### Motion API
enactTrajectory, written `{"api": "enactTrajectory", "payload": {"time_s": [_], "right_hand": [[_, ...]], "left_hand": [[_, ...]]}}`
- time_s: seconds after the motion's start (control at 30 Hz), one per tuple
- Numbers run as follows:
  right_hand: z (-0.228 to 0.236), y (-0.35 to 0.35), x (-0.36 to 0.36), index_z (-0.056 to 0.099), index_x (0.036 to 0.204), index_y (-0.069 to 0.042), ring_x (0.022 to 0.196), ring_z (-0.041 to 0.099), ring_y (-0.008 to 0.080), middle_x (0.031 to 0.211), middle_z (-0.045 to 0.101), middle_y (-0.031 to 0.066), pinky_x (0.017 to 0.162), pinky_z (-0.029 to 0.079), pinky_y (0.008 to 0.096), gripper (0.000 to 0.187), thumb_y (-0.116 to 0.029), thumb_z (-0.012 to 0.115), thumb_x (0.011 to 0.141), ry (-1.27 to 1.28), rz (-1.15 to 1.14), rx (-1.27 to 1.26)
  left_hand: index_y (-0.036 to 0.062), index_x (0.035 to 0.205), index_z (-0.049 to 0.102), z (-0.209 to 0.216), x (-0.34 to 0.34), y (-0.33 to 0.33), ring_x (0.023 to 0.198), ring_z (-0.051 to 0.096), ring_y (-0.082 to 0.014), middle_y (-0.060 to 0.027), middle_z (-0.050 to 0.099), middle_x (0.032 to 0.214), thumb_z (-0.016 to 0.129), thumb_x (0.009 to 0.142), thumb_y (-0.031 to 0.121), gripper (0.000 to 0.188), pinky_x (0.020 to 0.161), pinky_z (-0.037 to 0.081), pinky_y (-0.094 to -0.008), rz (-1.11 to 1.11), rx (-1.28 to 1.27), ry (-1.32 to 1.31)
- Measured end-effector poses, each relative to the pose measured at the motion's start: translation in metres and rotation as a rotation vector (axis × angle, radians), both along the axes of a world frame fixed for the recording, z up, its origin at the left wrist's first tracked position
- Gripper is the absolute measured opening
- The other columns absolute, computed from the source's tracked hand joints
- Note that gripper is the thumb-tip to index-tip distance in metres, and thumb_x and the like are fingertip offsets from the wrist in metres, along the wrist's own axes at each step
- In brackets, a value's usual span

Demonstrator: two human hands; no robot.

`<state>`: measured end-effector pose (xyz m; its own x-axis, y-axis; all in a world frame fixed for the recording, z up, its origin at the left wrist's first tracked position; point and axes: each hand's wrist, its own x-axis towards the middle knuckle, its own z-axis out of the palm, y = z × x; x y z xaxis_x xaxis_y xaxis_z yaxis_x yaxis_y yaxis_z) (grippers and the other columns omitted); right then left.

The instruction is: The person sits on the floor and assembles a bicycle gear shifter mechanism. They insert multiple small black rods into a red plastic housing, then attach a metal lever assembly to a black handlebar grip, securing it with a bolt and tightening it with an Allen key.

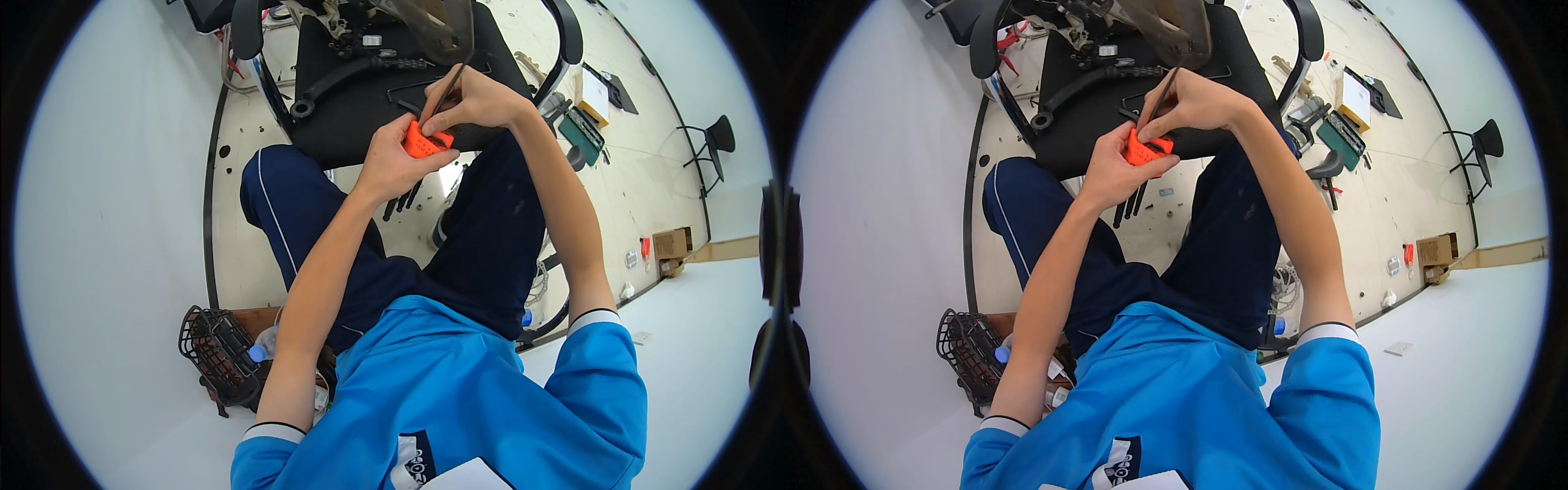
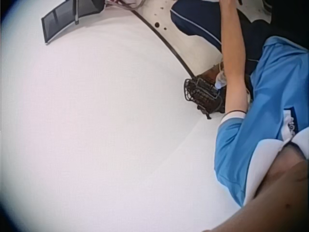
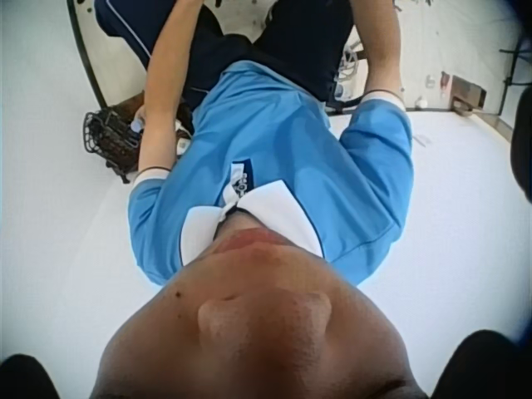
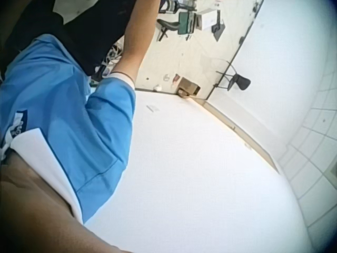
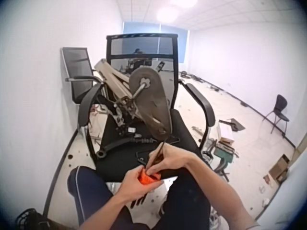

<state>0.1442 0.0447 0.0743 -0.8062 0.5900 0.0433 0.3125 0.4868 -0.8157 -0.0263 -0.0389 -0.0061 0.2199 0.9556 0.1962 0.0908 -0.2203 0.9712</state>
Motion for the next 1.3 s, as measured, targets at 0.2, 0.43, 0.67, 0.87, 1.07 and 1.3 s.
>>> {"api": "enactTrajectory", "payload": {"time_s": [0.2,0.43,0.67,0.87,1.07,1.3], "right_hand": [[0.012,0.001,-0.011,0.078,0.092,-0.002,0.057,0.046,0.0073,0.064,0.057,-0.0010,0.055,0.036,0.0229,0.023,-0.019,0.082,0.076,-0.212,-0.006,-0.018],[0.028,0.010,0.002,0.070,0.110,0.000,0.066,0.059,0.0094,0.082,0.067,0.0053,0.057,0.049,0.0215,0.038,-0.031,0.073,0.088,0.306,-0.258,0.044],[0.035,0.008,-0.001,0.068,0.111,0.003,0.084,0.072,0.0178,0.095,0.072,0.0134,0.076,0.060,0.0267,0.026,-0.014,0.069,0.091,0.360,-0.349,0.140],[0.014,-0.003,-0.012,0.075,0.096,-0.001,0.077,0.072,0.0134,0.082,0.074,0.0101,0.074,0.056,0.0270,0.020,-0.015,0.075,0.081,0.176,-0.270,0.306],[0.009,-0.023,-0.024,0.074,0.101,0.000,0.084,0.073,0.0209,0.088,0.074,0.0131,0.085,0.056,0.0311,0.026,-0.014,0.073,0.079,0.026,-0.153,0.370],[0.007,-0.028,-0.021,0.073,0.104,0.001,0.093,0.072,0.0246,0.094,0.074,0.0152,0.095,0.052,0.0347,0.032,-0.010,0.071,0.075,-0.010,-0.089,0.407]], "left_hand": [[-0.0016,0.103,0.062,0.002,0.000,-0.002,0.075,0.062,-0.0075,-0.0041,0.065,0.089,0.083,0.077,0.010,0.036,0.068,0.053,-0.0229,-0.021,-0.038,-0.178],[0.0006,0.097,0.061,0.006,0.003,-0.001,0.074,0.060,-0.0053,-0.0007,0.064,0.086,0.084,0.075,0.009,0.033,0.067,0.051,-0.0220,0.008,-0.036,-0.142],[0.0016,0.096,0.062,0.002,0.000,0.003,0.073,0.057,-0.0046,0.0004,0.063,0.082,0.084,0.077,0.015,0.032,0.068,0.049,-0.0218,0.078,-0.025,-0.072],[0.0010,0.098,0.063,0.015,-0.002,0.000,0.075,0.057,-0.0051,0.0000,0.064,0.084,0.082,0.079,0.019,0.032,0.070,0.049,-0.0230,0.100,-0.065,-0.089],[-0.0004,0.105,0.063,0.002,-0.008,0.008,0.081,0.061,-0.0076,-0.0026,0.067,0.091,0.074,0.084,0.009,0.025,0.076,0.050,-0.0241,0.132,-0.097,-0.197],[-0.0031,0.099,0.062,0.001,-0.007,0.007,0.079,0.061,-0.0090,-0.0060,0.068,0.089,0.076,0.082,0.013,0.028,0.071,0.051,-0.0250,0.145,-0.064,-0.190]]}}
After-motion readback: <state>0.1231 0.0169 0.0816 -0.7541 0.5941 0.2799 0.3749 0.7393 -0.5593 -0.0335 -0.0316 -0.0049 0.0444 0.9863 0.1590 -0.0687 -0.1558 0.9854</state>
